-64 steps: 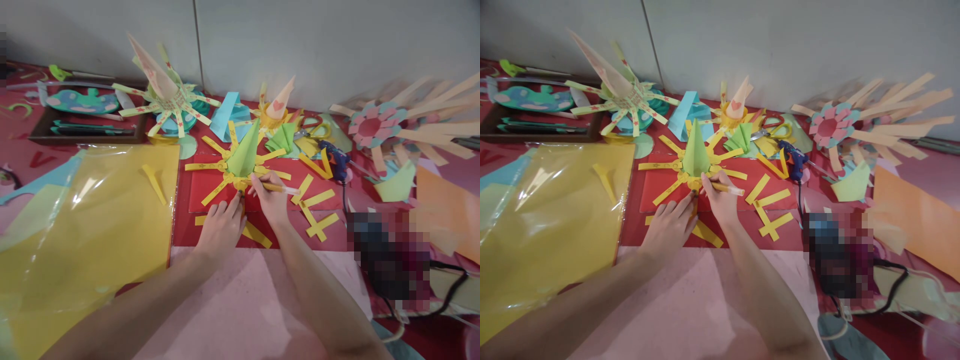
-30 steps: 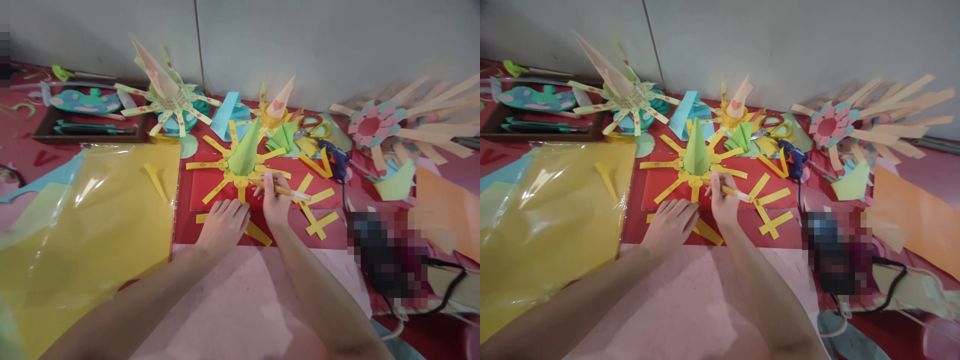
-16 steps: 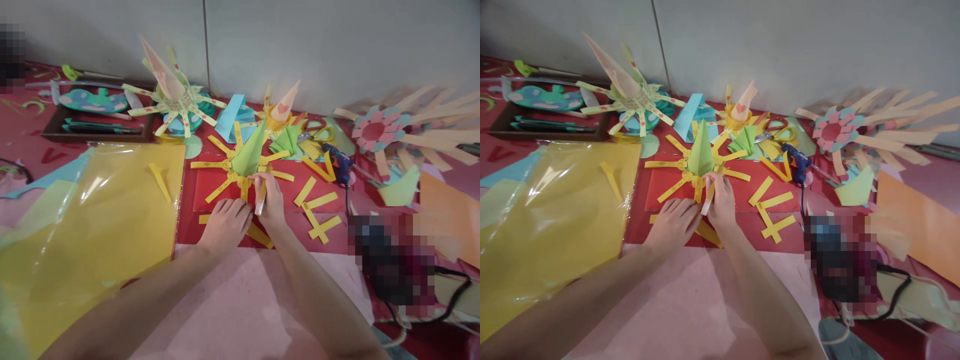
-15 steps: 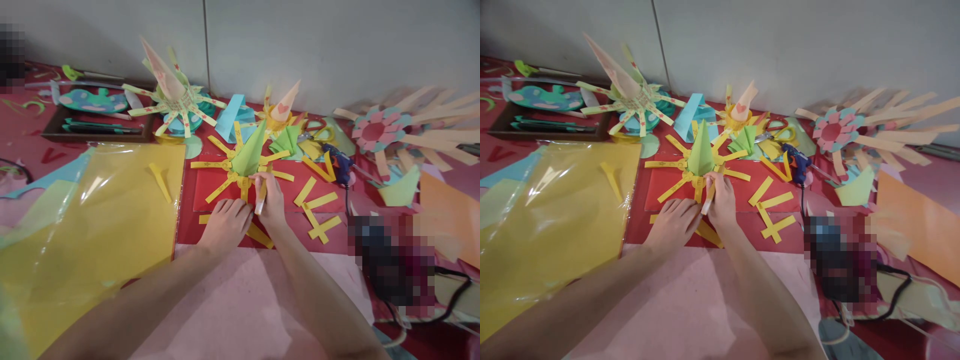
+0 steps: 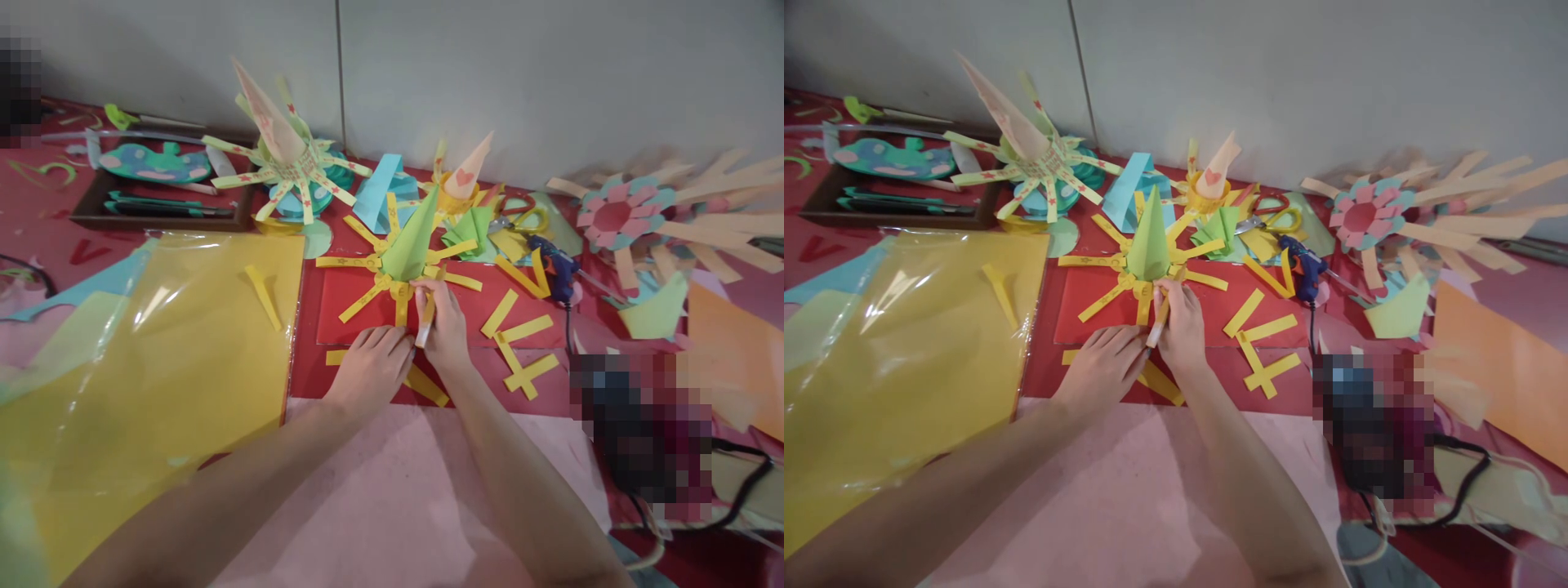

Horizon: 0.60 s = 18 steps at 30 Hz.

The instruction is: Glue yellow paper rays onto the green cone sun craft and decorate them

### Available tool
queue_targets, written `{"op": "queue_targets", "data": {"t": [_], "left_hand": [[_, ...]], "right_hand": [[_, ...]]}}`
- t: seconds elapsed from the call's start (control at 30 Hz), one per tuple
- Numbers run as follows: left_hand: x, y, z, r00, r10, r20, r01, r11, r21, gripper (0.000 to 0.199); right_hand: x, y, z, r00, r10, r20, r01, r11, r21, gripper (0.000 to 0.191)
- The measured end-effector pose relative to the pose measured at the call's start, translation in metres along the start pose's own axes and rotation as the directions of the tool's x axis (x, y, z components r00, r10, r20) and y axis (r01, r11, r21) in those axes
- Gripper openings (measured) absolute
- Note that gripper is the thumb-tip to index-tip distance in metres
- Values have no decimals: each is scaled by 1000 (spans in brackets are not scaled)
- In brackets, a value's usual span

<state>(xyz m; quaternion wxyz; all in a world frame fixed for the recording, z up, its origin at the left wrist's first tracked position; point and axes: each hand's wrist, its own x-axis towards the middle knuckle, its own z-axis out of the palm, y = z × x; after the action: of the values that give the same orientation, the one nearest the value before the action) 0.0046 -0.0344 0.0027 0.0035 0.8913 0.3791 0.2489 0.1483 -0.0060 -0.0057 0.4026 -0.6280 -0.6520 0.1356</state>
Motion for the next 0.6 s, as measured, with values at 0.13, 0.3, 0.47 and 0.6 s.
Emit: {"op": "queue_targets", "data": {"t": [0.13, 0.3, 0.47, 0.6], "left_hand": [[0, 1, 0, 1000, -30, -1, 30, 1000, 3, 22], [0, 1, 0, 994, -94, 48, 90, 992, 89, 35], [-1, 0, 2, 992, -78, 96, 69, 993, 93, 33], [-2, 1, 0, 997, -58, 48, 54, 994, 95, 27]], "right_hand": [[1, 0, 0, 1000, 1, 9, -1, 1000, 8, 19], [1, 0, -1, 1000, -11, 11, 11, 1000, 12, 18], [1, 1, -1, 1000, -12, 8, 12, 1000, 7, 18], [1, 2, -1, 1000, -5, 11, 5, 1000, 6, 18]]}}
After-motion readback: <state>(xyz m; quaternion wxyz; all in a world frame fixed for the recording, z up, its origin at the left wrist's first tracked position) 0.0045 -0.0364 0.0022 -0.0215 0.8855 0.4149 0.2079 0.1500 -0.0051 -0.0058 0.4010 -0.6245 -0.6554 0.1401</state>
